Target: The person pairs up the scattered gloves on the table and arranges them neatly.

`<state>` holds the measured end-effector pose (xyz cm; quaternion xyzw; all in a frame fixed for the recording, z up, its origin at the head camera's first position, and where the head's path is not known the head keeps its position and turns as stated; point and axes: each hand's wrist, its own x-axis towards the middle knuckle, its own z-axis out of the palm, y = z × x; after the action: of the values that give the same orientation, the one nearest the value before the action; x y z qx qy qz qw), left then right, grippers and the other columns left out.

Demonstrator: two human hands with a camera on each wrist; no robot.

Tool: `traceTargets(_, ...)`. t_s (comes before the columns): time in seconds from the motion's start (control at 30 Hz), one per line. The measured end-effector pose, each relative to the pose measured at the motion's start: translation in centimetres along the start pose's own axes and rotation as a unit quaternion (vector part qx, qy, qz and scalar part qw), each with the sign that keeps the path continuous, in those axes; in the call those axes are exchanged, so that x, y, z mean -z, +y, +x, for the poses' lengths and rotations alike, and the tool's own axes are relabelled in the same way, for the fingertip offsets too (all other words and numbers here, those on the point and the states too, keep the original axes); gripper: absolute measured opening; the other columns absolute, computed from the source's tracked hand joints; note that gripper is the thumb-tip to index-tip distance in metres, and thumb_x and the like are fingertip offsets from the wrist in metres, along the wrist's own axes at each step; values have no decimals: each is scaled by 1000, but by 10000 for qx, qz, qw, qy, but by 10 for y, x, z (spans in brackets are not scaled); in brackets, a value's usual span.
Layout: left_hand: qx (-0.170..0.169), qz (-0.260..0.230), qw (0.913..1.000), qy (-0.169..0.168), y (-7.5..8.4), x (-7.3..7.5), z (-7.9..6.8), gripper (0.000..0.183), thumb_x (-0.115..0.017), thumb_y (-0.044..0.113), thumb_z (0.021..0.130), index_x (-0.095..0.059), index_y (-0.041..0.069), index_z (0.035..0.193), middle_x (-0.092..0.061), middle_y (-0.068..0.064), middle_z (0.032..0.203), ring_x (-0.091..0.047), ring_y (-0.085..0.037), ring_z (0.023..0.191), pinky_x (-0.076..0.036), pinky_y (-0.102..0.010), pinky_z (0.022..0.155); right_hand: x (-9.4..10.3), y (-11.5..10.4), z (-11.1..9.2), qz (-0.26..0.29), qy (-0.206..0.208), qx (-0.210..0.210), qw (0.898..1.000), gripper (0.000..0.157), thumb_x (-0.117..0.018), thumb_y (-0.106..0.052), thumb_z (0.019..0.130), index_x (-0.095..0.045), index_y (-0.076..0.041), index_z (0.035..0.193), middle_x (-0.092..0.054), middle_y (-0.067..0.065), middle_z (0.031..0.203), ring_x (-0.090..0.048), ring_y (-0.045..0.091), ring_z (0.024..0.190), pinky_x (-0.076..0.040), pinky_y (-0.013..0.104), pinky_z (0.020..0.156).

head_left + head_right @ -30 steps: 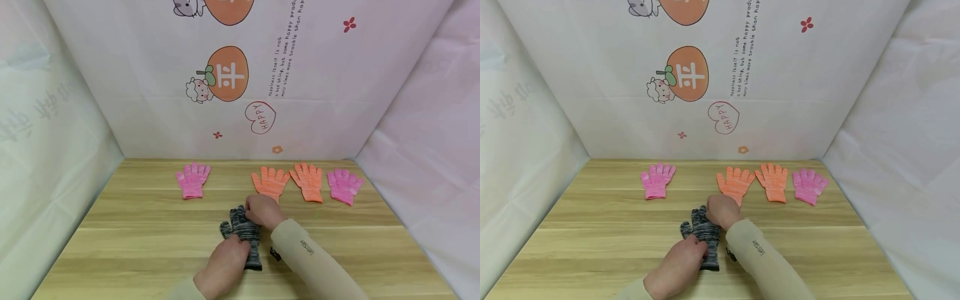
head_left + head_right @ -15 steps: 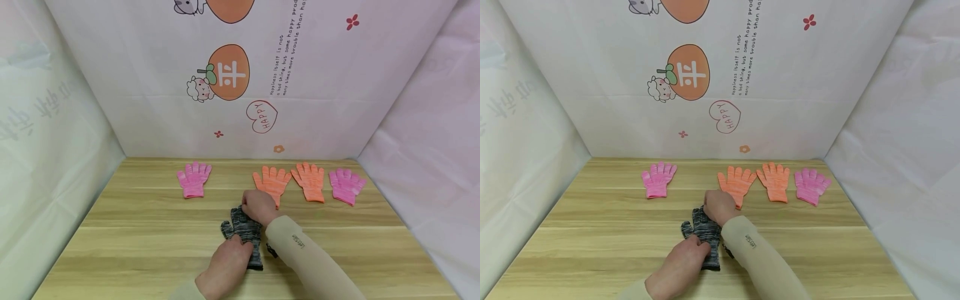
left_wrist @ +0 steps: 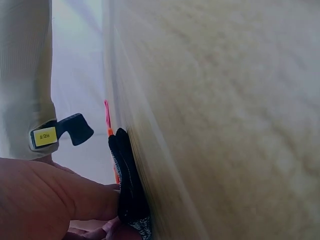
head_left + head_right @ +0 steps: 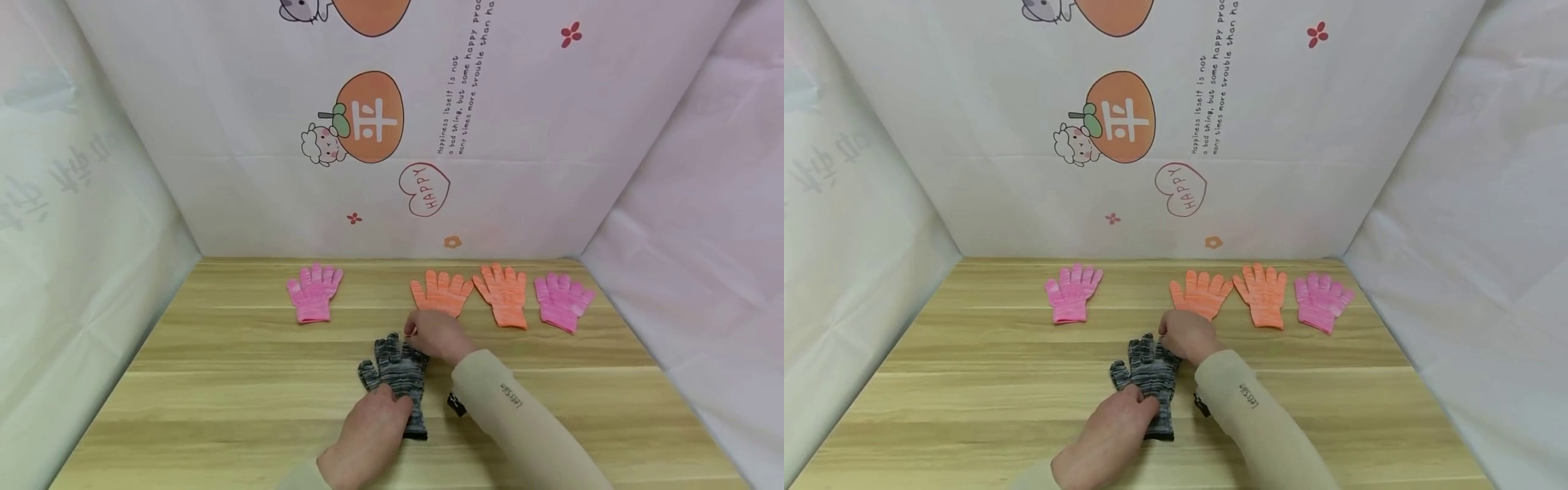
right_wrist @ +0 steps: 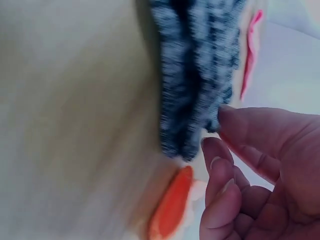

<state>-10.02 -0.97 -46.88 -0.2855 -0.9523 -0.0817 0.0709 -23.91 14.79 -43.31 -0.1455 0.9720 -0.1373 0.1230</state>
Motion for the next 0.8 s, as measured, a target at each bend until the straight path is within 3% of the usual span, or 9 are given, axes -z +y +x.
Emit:
traceTargets(0.5, -37, 24, 10000, -61, 2, 2, -1, 10, -69, 5, 90, -70, 14, 94, -58, -5, 80, -57, -16, 72, -50, -31, 58, -7, 3, 0, -201, 165, -242, 9994, 10, -66, -18, 101, -75, -20, 105, -72, -4, 100, -61, 10, 76, -55, 35, 69)
traceTargets(0.63, -1, 36, 9999, -134, 2, 1, -1, 13, -69, 4, 90, -70, 15, 97, -58, -5, 82, -58, -16, 72, -50, -31, 58, -2, 8, -1, 35, 140, -310, 9994, 17, -65, -19, 101, -67, -17, 84, -55, -6, 72, -44, 11, 59, -38, 31, 56)
traceTargets(0.73, 4, -1, 9999, -162, 2, 1, 0, 16, -69, 4, 91, -71, 16, 102, -60, -5, 83, -59, -17, 73, -51, -32, 59, 3, 14, -7, 172, 53, -440, 9989, 21, -66, -21, 101, -62, -18, 80, -47, -4, 67, -40, 14, 56, -32, 33, 55)
traceTargets(0.8, -37, -24, 9999, -120, 2, 1, 0, 19, -69, 5, 90, -71, 17, 104, -60, -5, 83, -58, -16, 73, -50, -32, 59, 3, 18, -12, 174, 6, -489, 9987, 12, -69, -24, 99, -69, -19, 88, -58, -5, 75, -49, 14, 61, -39, 33, 59)
